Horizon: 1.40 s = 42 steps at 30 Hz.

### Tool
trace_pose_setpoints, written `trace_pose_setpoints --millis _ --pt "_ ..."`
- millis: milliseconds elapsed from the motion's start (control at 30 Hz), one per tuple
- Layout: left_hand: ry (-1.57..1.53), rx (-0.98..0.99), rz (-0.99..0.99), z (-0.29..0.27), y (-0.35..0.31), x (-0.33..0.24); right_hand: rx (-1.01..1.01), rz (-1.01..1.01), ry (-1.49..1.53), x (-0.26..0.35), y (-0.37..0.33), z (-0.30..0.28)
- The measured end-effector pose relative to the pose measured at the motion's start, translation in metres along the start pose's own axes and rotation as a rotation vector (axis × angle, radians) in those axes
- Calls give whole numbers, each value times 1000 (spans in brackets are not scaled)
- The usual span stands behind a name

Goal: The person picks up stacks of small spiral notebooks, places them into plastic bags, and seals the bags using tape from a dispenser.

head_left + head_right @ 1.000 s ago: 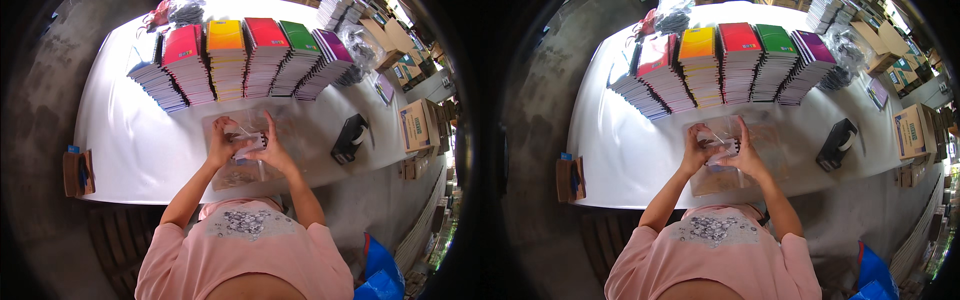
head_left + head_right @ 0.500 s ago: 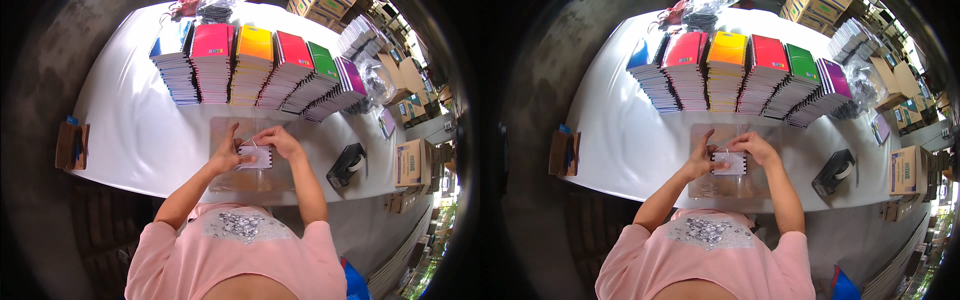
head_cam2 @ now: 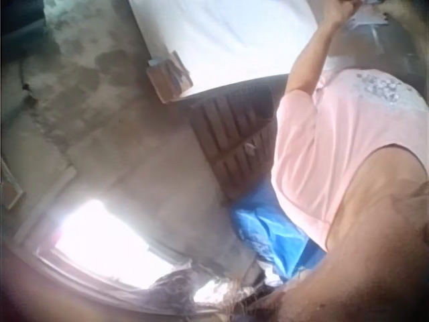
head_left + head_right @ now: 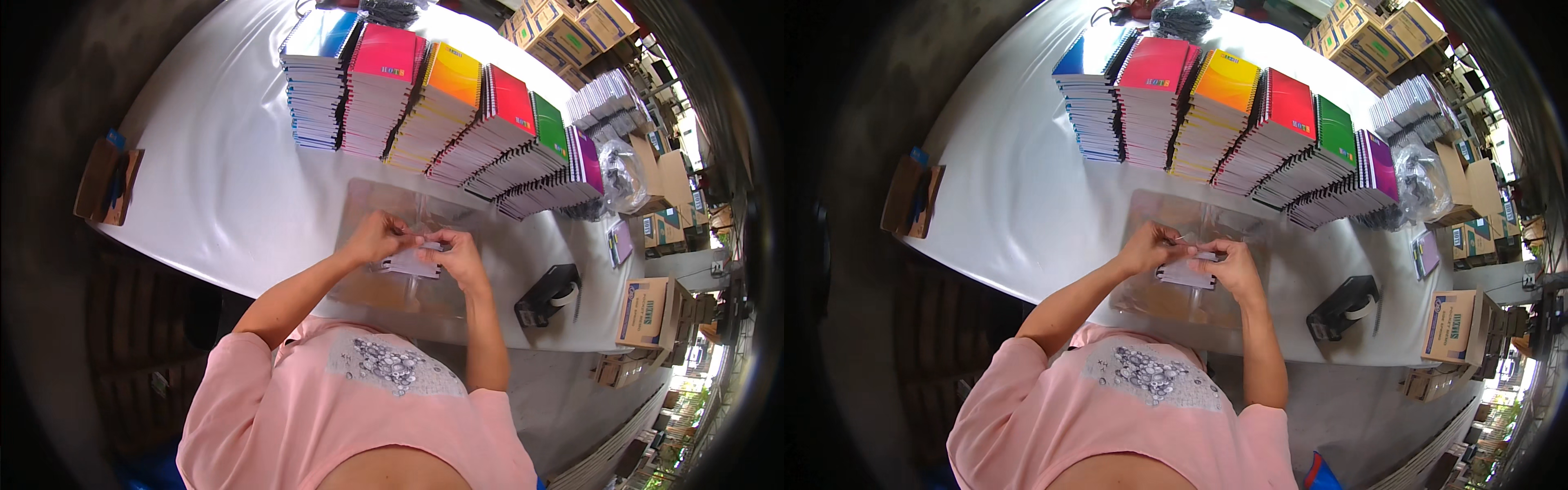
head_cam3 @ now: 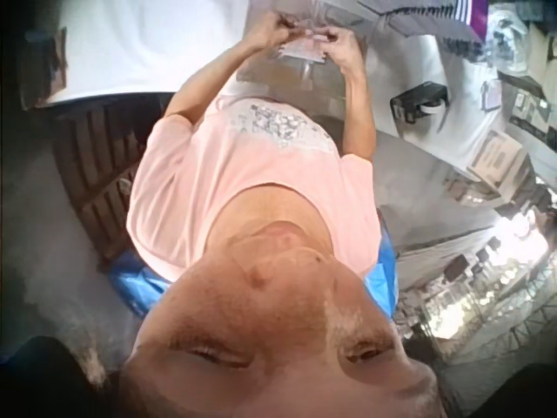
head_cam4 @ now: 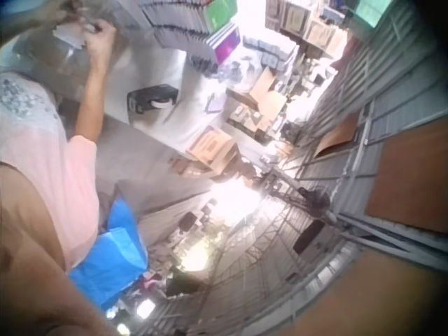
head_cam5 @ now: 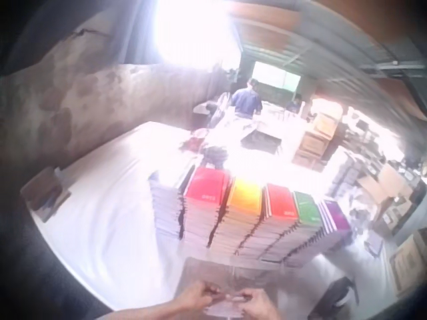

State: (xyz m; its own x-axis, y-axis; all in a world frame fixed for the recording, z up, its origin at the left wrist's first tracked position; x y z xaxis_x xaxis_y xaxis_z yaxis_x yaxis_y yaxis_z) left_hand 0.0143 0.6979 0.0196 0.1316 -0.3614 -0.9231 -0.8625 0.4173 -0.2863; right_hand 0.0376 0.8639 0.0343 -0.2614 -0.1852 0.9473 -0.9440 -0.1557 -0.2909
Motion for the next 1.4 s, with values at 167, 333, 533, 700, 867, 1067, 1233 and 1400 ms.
trace_pose_setpoints --millis 167,333,533,700,867,1067,1233,1400 --pt "-225 -39 58 0 -4 5 20 2 -18 -5 8 -5" --pt "-290 36 141 2 -6 5 -33 -181 -70 5 -2 4" --pt "625 -300 539 1 -38 -30 -326 -463 -496 27 -34 19" --pt "756 -227 571 4 -69 -49 -404 -550 -1006 46 -51 35" --pt "1058 -310 733 21 -73 -22 -265 -416 -1175 41 -94 47" --pt "1024 -418 787 28 -74 -18 -1319 -153 -520 -58 -168 -145" --pt "1045 -399 781 28 -75 -28 -1438 310 330 -144 -190 -223" --pt "1036 -424 795 29 -76 -30 -1229 456 509 -160 -188 -243"
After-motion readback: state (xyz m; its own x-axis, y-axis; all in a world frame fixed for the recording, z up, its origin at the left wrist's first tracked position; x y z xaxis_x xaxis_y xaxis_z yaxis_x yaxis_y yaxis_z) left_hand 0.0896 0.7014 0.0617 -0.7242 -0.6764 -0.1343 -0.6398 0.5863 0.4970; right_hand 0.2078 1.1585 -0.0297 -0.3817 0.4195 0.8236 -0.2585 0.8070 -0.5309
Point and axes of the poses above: each hand's wrist, its own y-axis towards the middle knuckle, its own z-axis out of the palm, x = y × z, the point moved 5 cm from there along y, towards the middle knuckle, and after that the axes turned 7 degrees about y, right-handed, at the moved point
